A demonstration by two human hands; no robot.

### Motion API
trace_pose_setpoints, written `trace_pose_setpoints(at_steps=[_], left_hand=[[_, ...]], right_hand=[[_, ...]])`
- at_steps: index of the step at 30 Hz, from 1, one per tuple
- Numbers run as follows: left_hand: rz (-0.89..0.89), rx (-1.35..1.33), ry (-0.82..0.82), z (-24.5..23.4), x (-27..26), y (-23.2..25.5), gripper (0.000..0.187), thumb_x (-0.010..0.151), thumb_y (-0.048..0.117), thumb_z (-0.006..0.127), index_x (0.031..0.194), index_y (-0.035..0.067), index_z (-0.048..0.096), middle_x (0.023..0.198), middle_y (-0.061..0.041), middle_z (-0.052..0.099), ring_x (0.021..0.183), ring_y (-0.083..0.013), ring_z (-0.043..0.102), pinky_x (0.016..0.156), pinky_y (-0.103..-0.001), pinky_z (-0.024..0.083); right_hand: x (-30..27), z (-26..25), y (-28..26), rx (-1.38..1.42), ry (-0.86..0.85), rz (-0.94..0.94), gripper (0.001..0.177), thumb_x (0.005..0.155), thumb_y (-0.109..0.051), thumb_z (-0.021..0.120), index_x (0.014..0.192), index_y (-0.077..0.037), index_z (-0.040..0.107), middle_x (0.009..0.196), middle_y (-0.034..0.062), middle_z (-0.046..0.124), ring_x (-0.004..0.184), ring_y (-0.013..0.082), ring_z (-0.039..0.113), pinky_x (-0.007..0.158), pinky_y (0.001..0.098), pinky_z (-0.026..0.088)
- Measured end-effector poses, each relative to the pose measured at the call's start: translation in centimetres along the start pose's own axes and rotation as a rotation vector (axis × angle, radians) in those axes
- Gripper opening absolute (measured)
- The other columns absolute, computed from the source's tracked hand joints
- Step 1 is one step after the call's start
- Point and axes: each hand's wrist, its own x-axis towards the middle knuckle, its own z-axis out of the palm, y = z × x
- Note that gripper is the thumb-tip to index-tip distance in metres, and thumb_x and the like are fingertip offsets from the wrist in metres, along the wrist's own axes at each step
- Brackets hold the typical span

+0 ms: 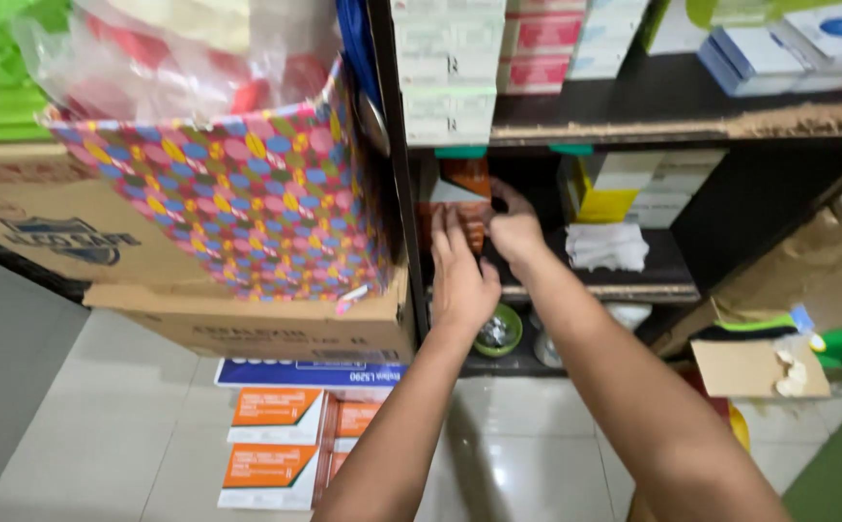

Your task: The person sits on a low stool and wipes the surface of several small orange and white boxes using a white cloth. They pick up each box from a stack on the floor, clean it, and place it onto a shelf in a nearby cabinet.

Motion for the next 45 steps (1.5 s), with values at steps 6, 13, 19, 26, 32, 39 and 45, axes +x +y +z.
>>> trace_pose_setpoints(at_steps=[6,13,19,26,32,39,45], left_hand=[[-0.085,0.067,-0.081,-0.1,2.5,-0.1,0.085,0.081,0.006,0.060,0.157,0.002,0.021,0.160,-0.028,0.020,0.143,-0.0506,0.034,0.110,-0.055,0.046],[-0.060,0.026,-0.069,0.2,1.9,-0.2,0.084,0.079,0.007,0.067,0.154,0.001,0.031,0.159,-0.034,0.017,0.144,-0.0558,0.030,0.114,-0.057,0.041],[0.084,-0.249,0.135,-1.5,-6.9,-3.4,0.060,0.087,-0.006,0.052,0.145,0.008,0.051,0.149,-0.021,0.045,0.135,-0.0465,0.051,0.109,-0.054,0.047],[-0.182,-0.077,0.591,-2.0,-21.5,-19.1,0.040,0.078,-0.006,0.052,0.110,0.011,0.070,0.106,-0.009,0.066,0.104,-0.0301,0.063,0.094,-0.041,0.049],[-0.671,0.346,0.683,-8.2,-28.1,-30.0,0.049,0.072,0.001,0.057,0.118,0.016,0.059,0.117,-0.009,0.057,0.109,-0.0385,0.055,0.095,-0.056,0.045],[-0.952,0.519,0.316,-13.3,-26.1,-42.0,0.087,0.089,0.025,0.069,0.161,0.010,0.023,0.158,-0.027,0.030,0.145,-0.0507,0.031,0.107,-0.073,0.036],[-0.955,0.520,0.306,-14.1,-26.7,-49.8,0.079,0.083,0.045,0.082,0.148,0.018,0.047,0.139,-0.012,0.055,0.123,-0.0418,0.056,0.097,-0.065,0.045]], right_hand=[[4.0,0.6,3.1,-0.227,0.033,0.079,0.054,0.100,-0.024,0.061,0.153,-0.020,0.049,0.141,0.0166,0.062,0.131,0.0323,0.058,0.106,0.0403,0.051],[-1.1,0.0,-1.7,-0.068,-0.050,0.055,0.066,0.091,-0.006,0.058,0.155,-0.014,0.045,0.148,0.0215,0.054,0.132,0.0379,0.057,0.107,0.0418,0.050],[-10.0,1.4,3.6,0.109,0.204,-0.242,0.076,0.078,0.013,0.051,0.150,-0.012,0.046,0.132,0.0175,0.055,0.091,0.0278,0.063,0.082,0.0346,0.055],[-26.1,11.2,16.0,-0.049,0.201,-0.228,0.028,0.093,0.008,0.044,0.116,-0.005,0.054,0.100,0.0124,0.050,0.092,0.0260,0.054,0.089,0.0347,0.047],[-36.9,22.1,21.5,0.160,-0.478,0.125,0.065,0.071,0.019,0.052,0.127,-0.013,0.060,0.106,0.0113,0.054,0.083,0.0247,0.055,0.076,0.0346,0.054],[-38.2,32.7,23.3,0.404,-0.586,0.624,0.089,0.088,-0.011,0.071,0.163,-0.030,0.028,0.124,0.0261,0.064,0.107,0.0342,0.070,0.086,0.0404,0.062],[-34.7,32.7,17.9,0.538,-0.632,0.734,0.090,0.084,0.002,0.065,0.163,-0.008,0.024,0.095,0.0127,0.045,0.051,0.0260,0.067,0.043,0.0390,0.061]])
